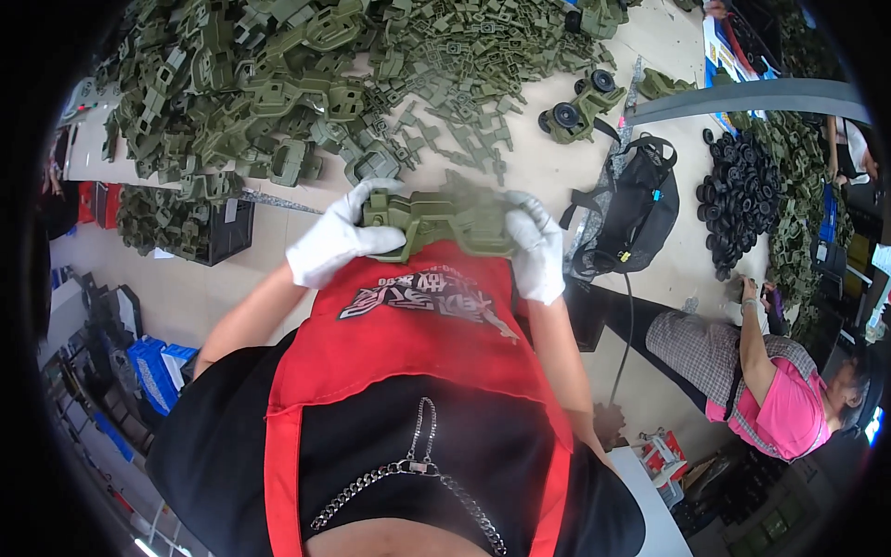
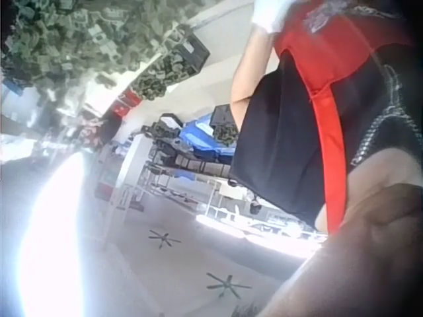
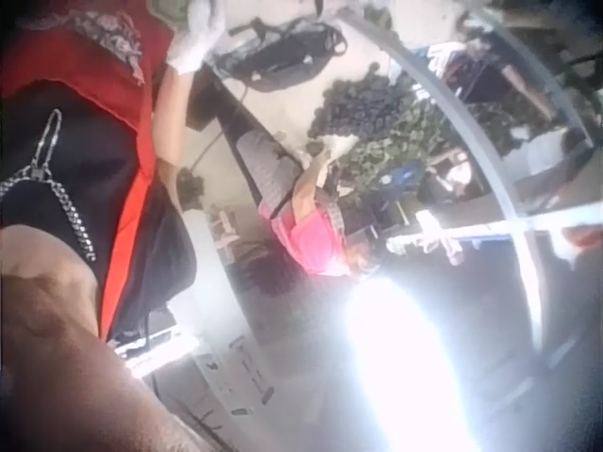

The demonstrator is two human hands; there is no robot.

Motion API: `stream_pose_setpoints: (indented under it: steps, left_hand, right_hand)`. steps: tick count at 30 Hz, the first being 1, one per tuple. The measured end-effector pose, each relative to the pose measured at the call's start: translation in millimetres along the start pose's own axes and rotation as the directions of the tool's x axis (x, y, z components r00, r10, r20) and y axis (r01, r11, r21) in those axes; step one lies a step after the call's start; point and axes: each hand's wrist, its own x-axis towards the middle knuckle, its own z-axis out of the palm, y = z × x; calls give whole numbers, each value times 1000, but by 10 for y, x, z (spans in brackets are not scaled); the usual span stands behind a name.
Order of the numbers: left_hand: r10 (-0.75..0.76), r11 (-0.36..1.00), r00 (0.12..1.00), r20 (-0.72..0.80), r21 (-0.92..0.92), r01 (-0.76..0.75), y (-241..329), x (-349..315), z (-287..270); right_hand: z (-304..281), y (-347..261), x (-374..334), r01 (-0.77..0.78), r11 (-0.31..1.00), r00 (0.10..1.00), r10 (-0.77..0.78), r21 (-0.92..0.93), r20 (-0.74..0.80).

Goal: The person assembles green plastic toy tank parts with black plastic rings by hand at a factory workstation.

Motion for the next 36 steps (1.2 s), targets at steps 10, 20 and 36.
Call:
stream_pose_setpoints:
  steps: [10,20,36]
  left_hand:
    - [184,761,982,-29,637,-124,-88,122,-16]
    - [71,853,992,-106,523,-5,20,-24,100]
    - [159,711,984,-84,701,-55,-121,10,116]
  right_hand:
    - [1189,-334,117,547,233,824,20,-804,566]
    - [1140,-392,46,486,261,836,141,-834,531]
    - [782,-41,211,1,657,849,398,-754,348]
